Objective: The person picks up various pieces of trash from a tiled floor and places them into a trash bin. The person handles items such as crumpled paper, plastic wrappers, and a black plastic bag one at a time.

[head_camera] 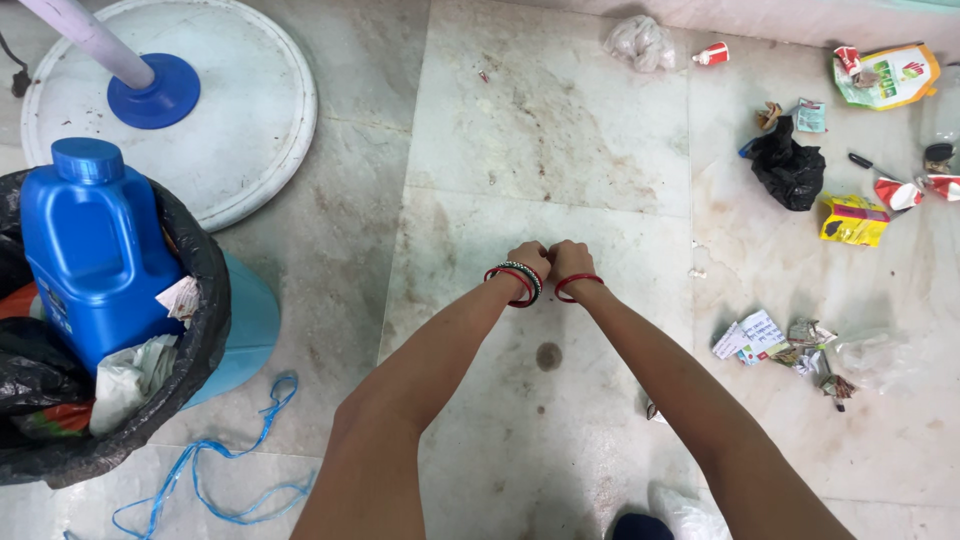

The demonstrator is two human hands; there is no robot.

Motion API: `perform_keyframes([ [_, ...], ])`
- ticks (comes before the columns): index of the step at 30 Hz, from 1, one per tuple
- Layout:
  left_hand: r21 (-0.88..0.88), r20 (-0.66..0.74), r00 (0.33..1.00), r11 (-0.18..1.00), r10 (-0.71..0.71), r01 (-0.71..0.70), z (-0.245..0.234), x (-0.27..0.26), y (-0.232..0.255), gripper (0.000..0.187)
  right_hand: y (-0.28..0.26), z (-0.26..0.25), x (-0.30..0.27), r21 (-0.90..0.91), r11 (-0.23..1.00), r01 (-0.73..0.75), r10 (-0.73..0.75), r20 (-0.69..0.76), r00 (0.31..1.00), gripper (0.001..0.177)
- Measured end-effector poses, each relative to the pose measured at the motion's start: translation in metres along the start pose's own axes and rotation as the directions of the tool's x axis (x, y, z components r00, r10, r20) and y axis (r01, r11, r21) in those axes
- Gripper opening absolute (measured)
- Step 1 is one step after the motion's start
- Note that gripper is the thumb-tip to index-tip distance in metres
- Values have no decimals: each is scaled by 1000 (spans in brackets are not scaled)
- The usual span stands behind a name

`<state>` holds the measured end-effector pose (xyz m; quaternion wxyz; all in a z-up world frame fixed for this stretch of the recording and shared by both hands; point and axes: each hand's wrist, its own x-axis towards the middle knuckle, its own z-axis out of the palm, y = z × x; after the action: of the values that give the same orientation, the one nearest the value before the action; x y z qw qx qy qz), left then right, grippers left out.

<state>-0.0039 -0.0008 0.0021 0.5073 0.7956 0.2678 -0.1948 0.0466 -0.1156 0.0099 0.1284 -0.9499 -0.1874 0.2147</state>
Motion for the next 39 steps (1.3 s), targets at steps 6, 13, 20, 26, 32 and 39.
perform_keyframes([
  [6, -24, -51, 999, 1000, -17, 15, -17, -19, 6, 36, -8, -14, -6, 105, 994, -1, 4, -29, 1000, 18],
  [13, -20, -124, 991, 998, 55, -58, -54, -41, 13, 30, -47, -61, -20, 499, 856, -133, 129, 42, 991, 17],
  [20, -95, -181, 982, 993, 54, -73, -87, -69, 25, 24, -72, -76, -30, 733, 644, -220, 167, 146, 975, 16],
  [26, -267, -193, 980, 958, 53, -105, -115, -105, 42, 8, -82, -90, -38, 844, 502, -187, 61, 182, 981, 21],
  [32, -120, -279, 957, 986, 82, -119, -140, -124, 50, 7, -108, -116, -56, 902, 372, -220, 0, 237, 971, 17],
  [39, 228, -444, 853, 956, 273, -187, -179, -131, 51, 12, -156, -136, -78, 932, 341, -122, -110, 169, 980, 23],
])
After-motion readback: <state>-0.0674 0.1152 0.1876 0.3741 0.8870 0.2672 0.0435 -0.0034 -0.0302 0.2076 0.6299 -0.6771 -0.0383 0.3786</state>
